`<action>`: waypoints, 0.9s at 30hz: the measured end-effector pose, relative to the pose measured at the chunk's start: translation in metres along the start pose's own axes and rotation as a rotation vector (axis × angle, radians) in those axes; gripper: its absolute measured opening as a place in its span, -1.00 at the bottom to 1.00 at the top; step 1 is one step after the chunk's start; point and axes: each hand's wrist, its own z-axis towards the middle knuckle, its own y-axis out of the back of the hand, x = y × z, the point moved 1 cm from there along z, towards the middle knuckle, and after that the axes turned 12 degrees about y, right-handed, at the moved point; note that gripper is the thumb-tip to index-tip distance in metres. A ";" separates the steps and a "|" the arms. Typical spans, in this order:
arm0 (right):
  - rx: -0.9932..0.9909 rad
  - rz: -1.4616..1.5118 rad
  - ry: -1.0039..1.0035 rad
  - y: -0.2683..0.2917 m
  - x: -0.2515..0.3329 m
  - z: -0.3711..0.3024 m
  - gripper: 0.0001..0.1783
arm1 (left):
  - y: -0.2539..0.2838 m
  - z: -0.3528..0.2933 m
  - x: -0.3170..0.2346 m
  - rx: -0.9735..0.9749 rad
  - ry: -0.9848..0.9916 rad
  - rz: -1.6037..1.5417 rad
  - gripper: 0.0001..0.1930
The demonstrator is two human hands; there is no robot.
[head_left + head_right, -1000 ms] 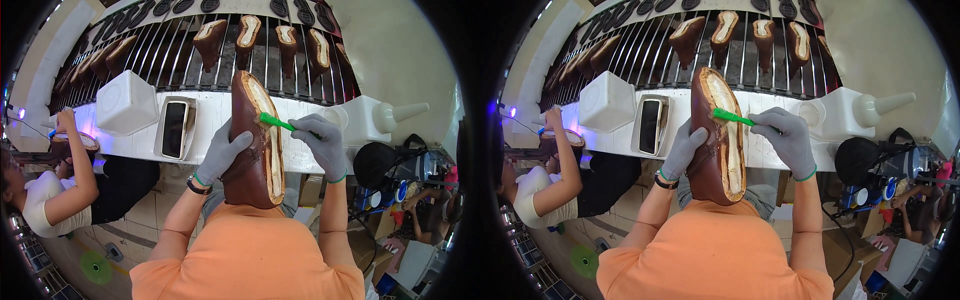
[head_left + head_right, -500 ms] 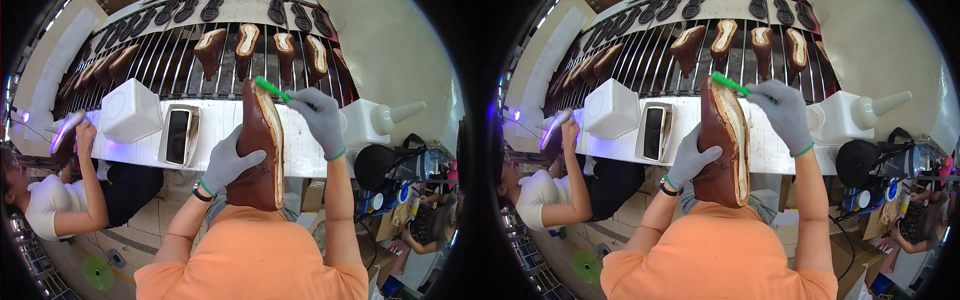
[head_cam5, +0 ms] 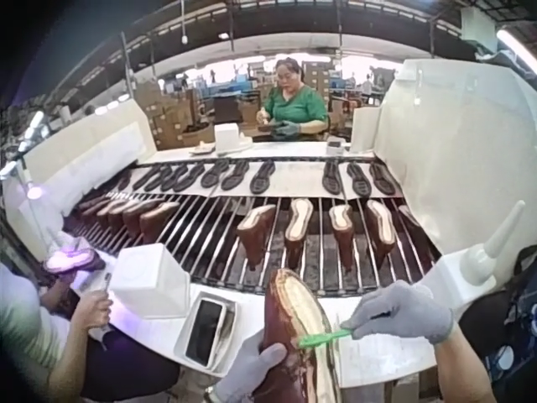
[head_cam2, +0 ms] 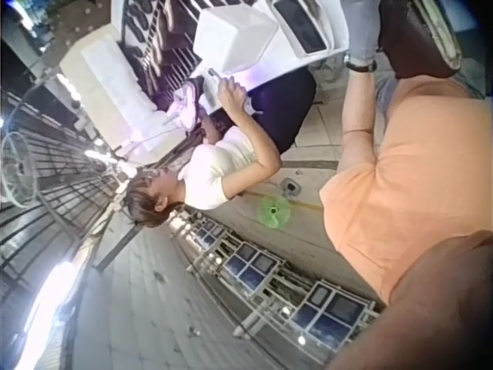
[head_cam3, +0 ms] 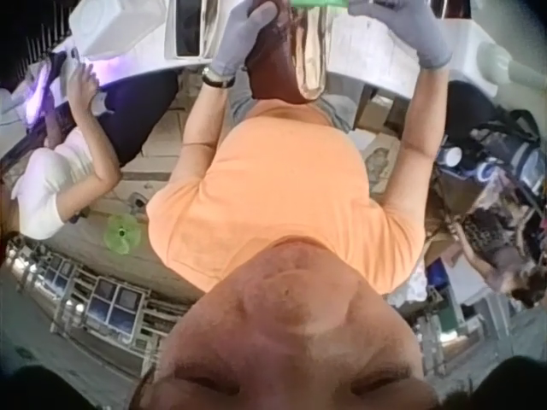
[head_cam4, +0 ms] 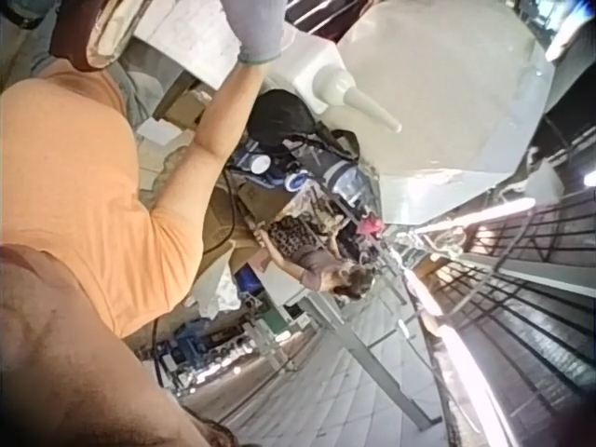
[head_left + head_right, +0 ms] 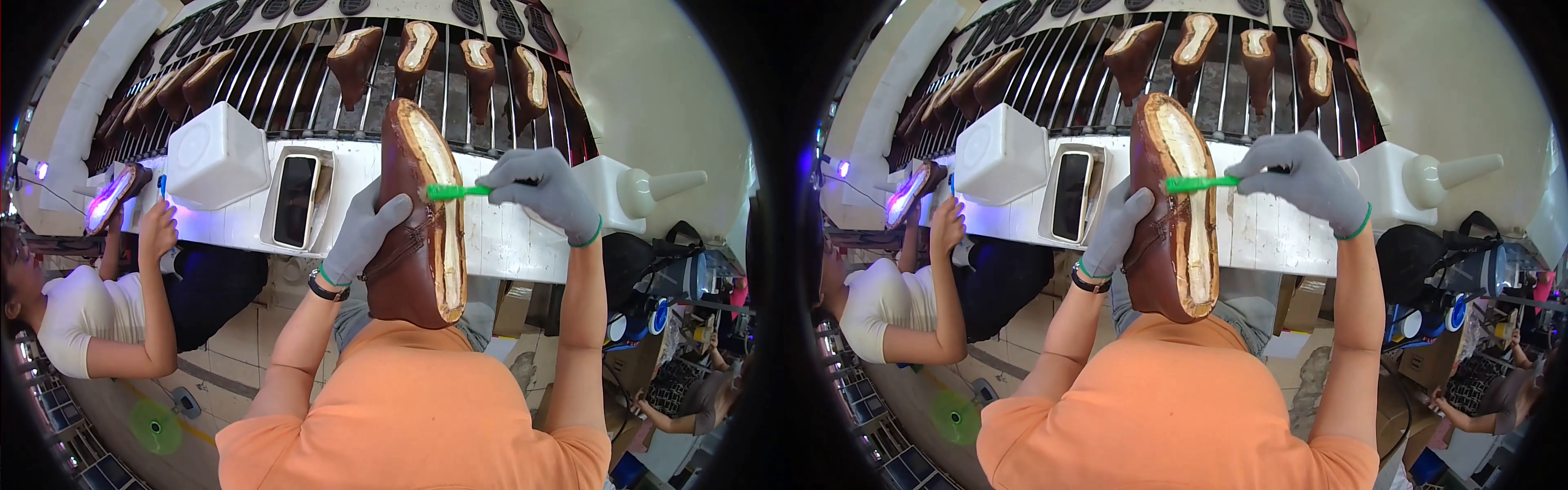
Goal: Applying glue/adhesive to the soles and edges of leather shoes using a brush on a production line.
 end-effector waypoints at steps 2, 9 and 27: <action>0.037 -0.042 0.028 -0.004 0.001 -0.004 -0.73 | 0.001 0.001 0.000 -0.077 -0.044 0.000 -0.47; 0.221 0.139 0.019 -0.022 0.013 -0.029 -0.75 | 0.011 0.003 0.003 -0.137 -0.057 0.008 -0.51; 0.243 0.153 -0.045 -0.014 0.015 -0.035 -0.74 | 0.007 0.024 0.015 -0.007 0.237 -0.141 -0.37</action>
